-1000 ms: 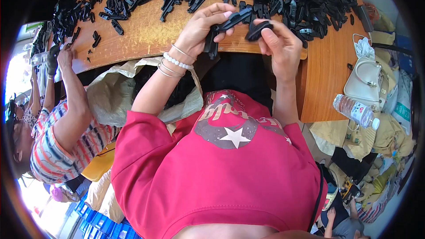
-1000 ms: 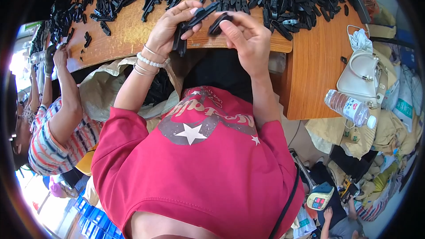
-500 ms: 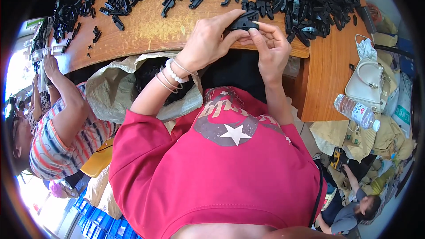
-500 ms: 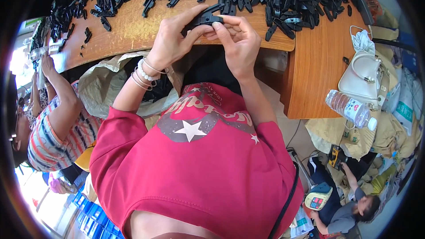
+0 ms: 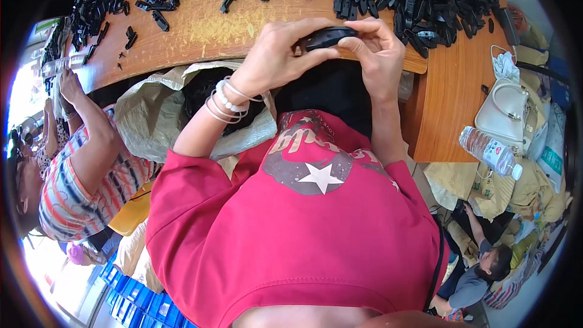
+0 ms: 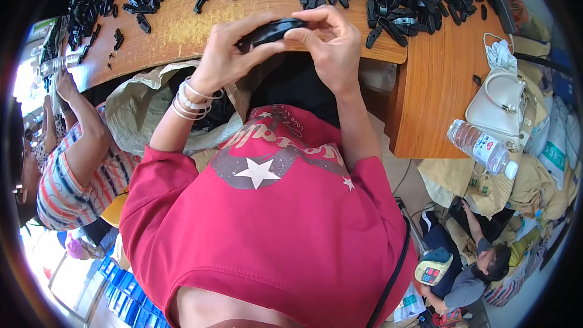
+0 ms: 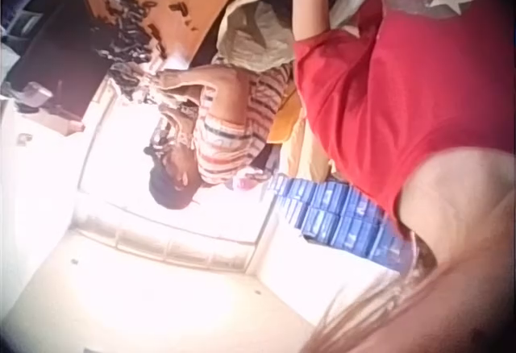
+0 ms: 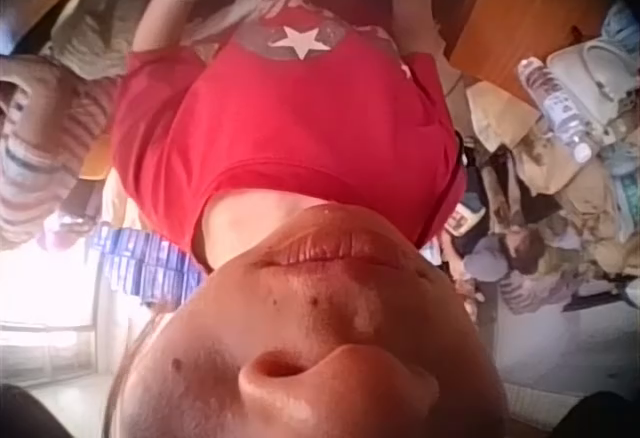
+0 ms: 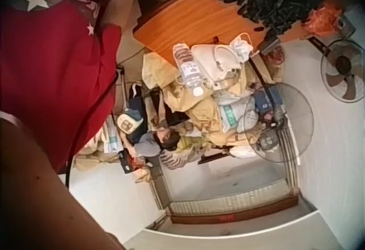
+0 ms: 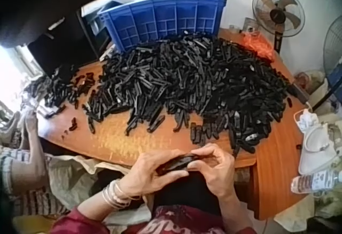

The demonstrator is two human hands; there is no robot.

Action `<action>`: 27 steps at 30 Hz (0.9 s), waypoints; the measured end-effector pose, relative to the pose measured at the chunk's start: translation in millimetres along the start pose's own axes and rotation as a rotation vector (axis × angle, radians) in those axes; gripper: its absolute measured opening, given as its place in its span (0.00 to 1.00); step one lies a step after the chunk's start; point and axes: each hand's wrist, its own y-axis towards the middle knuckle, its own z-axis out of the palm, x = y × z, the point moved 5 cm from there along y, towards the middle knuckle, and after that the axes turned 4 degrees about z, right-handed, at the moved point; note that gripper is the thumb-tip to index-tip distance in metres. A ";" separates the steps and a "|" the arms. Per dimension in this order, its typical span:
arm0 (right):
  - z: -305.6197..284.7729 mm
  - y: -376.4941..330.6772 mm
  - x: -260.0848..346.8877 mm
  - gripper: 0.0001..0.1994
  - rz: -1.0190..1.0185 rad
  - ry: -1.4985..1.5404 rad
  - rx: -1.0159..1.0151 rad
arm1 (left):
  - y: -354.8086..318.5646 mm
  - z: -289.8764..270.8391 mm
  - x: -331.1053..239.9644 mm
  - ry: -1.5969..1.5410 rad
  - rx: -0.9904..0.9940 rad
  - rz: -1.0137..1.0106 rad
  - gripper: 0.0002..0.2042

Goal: The recorder is manually assembling and inspecting small black plastic components on a workbench.

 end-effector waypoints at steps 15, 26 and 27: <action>-35.1 26.5 -42.0 0.15 -0.024 -1.031 -0.292 | -40.6 -73.9 30.6 0.335 -0.002 -0.240 0.06; -40.5 20.0 -33.1 0.12 -0.122 -0.864 -0.284 | 42.5 -19.1 122.2 0.686 -0.150 0.040 0.09; -41.5 18.6 -31.6 0.13 -0.014 -0.666 -0.253 | 39.5 -21.3 111.3 0.583 -0.230 0.088 0.08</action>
